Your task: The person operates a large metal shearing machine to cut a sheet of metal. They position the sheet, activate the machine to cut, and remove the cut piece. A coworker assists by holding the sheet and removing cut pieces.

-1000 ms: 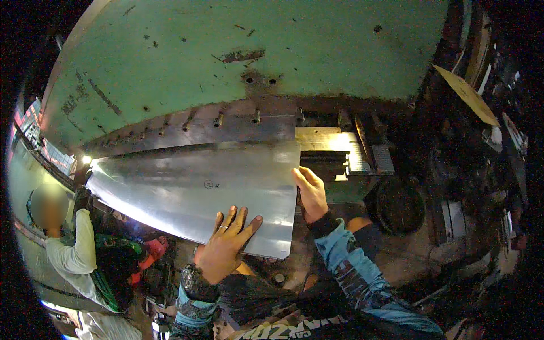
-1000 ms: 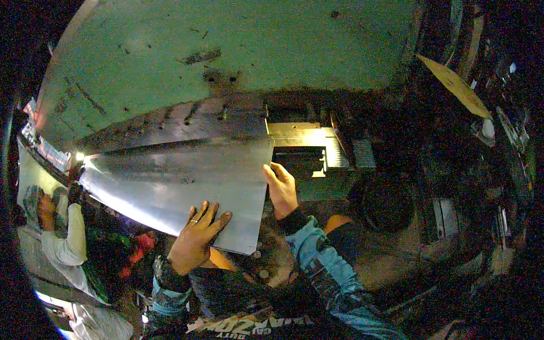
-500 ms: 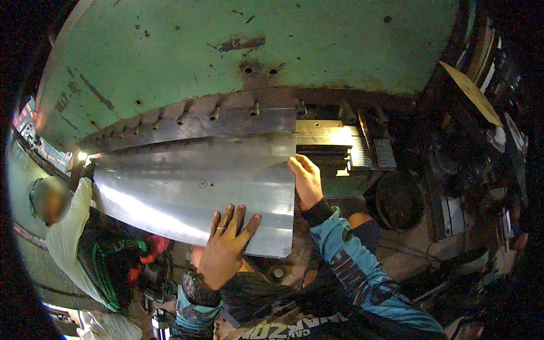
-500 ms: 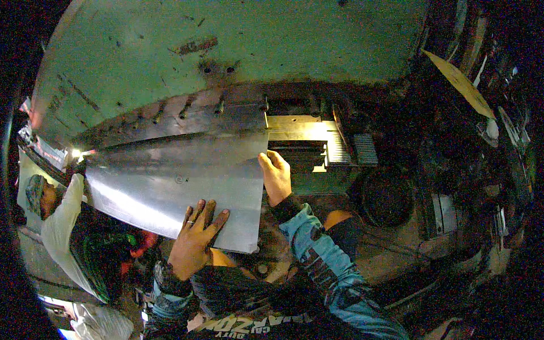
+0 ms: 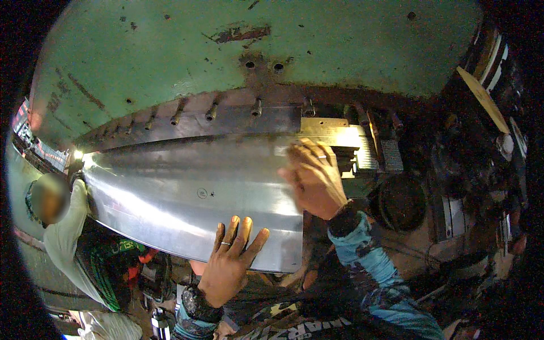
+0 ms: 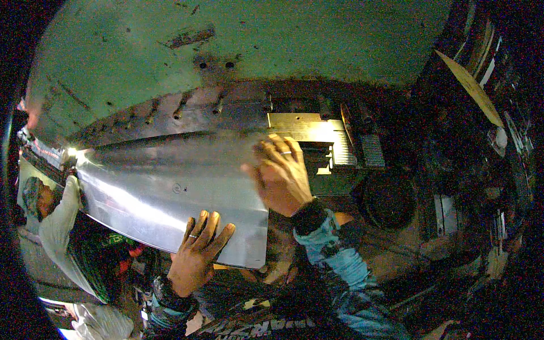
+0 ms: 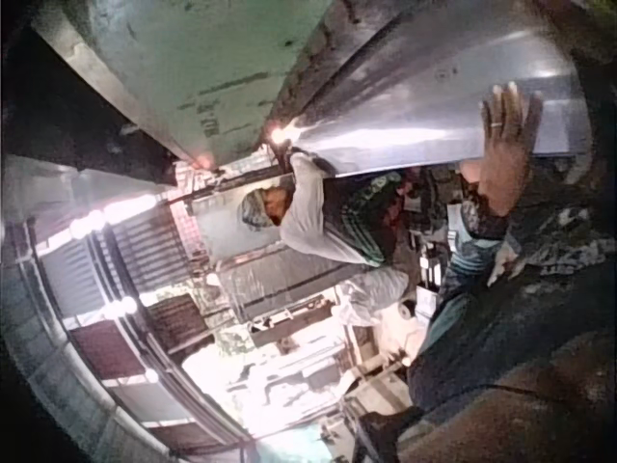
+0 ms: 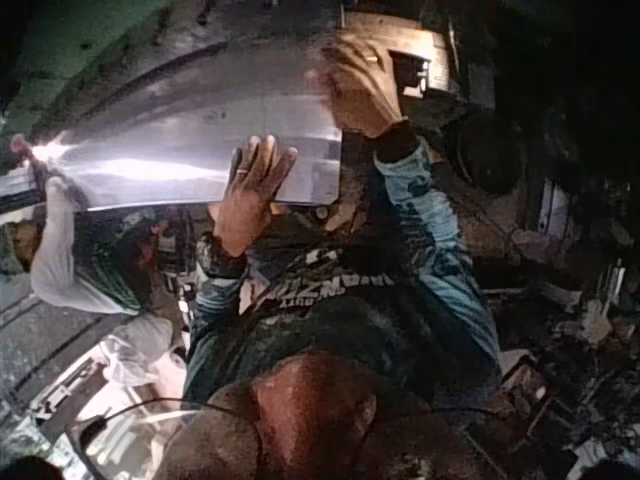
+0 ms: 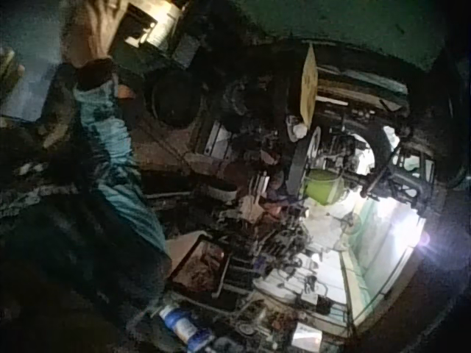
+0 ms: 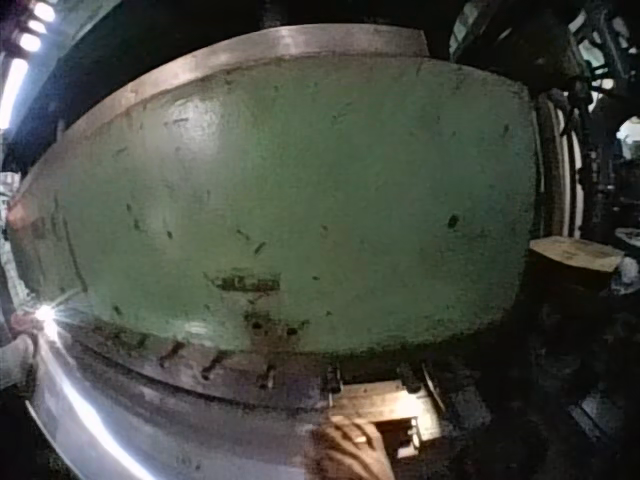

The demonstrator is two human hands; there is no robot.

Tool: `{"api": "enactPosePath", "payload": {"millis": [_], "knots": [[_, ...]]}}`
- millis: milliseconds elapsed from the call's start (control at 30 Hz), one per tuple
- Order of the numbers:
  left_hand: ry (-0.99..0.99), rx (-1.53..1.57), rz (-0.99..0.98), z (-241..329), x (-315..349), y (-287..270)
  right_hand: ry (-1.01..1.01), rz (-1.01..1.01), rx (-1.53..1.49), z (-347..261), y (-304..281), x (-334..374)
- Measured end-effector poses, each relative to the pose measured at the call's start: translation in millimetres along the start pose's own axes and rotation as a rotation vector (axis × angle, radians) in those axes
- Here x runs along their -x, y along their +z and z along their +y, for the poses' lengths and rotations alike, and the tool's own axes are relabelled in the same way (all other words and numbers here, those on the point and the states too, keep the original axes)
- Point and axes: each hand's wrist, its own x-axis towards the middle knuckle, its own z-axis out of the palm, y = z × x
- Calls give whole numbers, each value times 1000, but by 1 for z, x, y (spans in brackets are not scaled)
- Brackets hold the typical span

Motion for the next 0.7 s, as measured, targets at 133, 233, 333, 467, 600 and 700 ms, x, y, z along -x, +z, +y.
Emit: {"api": "enactPosePath", "payload": {"millis": [133, 233, 333, 467, 600, 700], "knots": [[42, -77, -8, -2, -1, 1, -89, -202, 101, -6, 23, -25], [23, -44, 13, -1, -3, 1, 139, -235, 136, -1, 30, -35], [30, -28, -2, -3, -3, 1, 69, -221, 307, -17, 33, -26], [30, 9, 13, -1, -1, 3, -14, -297, 161, -21, 38, -36], [34, -33, -4, -2, 0, 1, 128, -299, 215, -10, 29, -40], [32, -18, -19, -2, 2, -2, 60, -326, 258, -26, 28, -24]]}}
